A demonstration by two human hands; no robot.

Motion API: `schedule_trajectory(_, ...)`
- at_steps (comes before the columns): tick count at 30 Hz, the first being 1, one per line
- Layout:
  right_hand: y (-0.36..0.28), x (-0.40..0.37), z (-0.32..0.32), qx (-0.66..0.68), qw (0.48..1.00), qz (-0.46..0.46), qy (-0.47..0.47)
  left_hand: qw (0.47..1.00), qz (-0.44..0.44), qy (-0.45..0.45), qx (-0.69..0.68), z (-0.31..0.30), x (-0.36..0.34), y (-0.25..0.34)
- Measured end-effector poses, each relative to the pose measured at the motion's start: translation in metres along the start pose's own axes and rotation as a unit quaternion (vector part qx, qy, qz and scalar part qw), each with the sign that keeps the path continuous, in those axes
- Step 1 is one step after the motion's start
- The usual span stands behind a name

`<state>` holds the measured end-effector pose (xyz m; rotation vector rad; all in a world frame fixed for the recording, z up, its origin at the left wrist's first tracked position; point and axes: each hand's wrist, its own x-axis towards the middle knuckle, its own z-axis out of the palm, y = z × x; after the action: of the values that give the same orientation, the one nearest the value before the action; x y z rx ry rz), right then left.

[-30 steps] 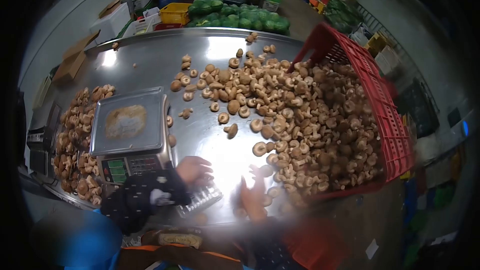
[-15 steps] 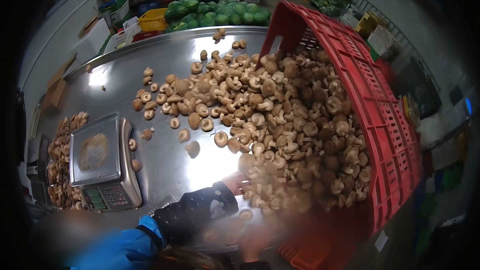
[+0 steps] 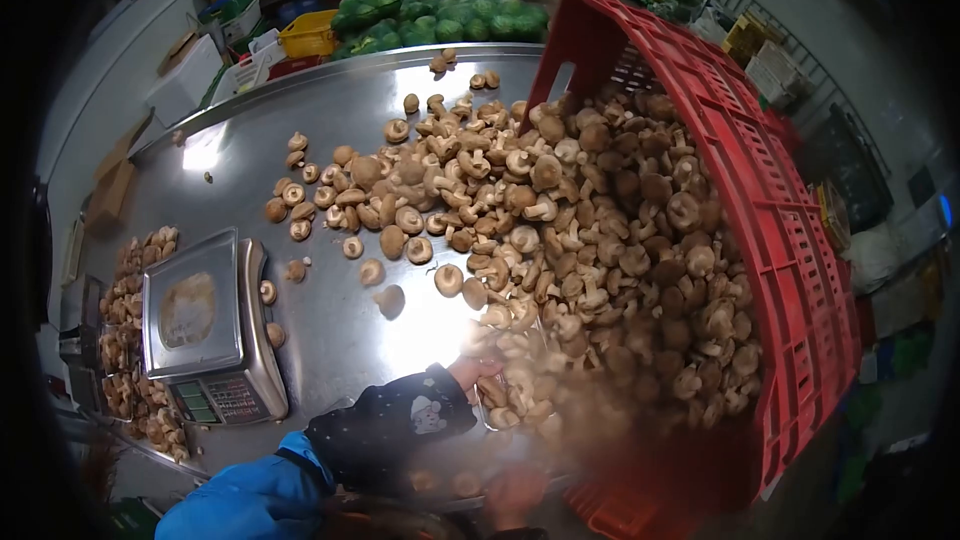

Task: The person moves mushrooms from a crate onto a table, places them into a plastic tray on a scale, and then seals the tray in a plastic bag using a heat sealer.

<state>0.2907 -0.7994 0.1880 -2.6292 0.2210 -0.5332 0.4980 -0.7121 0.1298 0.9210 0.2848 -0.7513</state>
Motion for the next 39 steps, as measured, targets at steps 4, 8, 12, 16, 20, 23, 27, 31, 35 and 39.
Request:
schedule_trajectory(4, 0.000, 0.000, -0.001, -0.019, 0.999, -0.032, 0.008, 0.996, -0.090, 0.018, 0.008, -0.020, -0.016, -0.003)
schedule_trajectory(8, -0.010, 0.003, -0.007, -0.018, 0.999, -0.015, -0.039, 0.986, -0.036, -0.024, -0.163, -0.013, -0.081, 0.035)
schedule_trajectory(12, -0.029, 0.018, -0.012, 0.115, 0.991, -0.057, -0.026, 0.955, -0.044, -0.070, -0.283, -0.032, -0.140, 0.076)
schedule_trajectory(16, -0.094, 0.048, -0.006, 0.469, 0.845, 0.144, -0.214, 0.925, -0.040, -0.045, -0.375, -0.066, -0.187, 0.099)
schedule_trajectory(20, -0.171, 0.079, 0.029, 0.548, 0.766, 0.088, -0.324, 0.930, 0.085, 0.007, -0.358, -0.103, -0.244, 0.129)
schedule_trajectory(23, -0.236, 0.092, 0.046, 0.635, 0.655, 0.135, -0.386, 0.928, 0.198, -0.019, -0.314, -0.147, -0.282, 0.148)
schedule_trajectory(27, -0.301, 0.097, 0.092, 0.607, 0.659, 0.096, -0.435, 0.921, 0.260, -0.066, -0.281, -0.206, -0.339, 0.175)
schedule_trajectory(31, -0.363, 0.108, 0.137, 0.589, 0.659, 0.073, -0.462, 0.899, 0.345, -0.027, -0.269, -0.258, -0.394, 0.204)
schedule_trajectory(35, -0.406, 0.119, 0.198, 0.531, 0.706, 0.046, -0.466, 0.904, 0.335, 0.123, -0.236, -0.313, -0.408, 0.226)
schedule_trajectory(39, -0.443, 0.133, 0.196, 0.389, 0.833, -0.067, -0.388, 0.918, 0.284, 0.256, -0.104, -0.357, -0.384, 0.225)
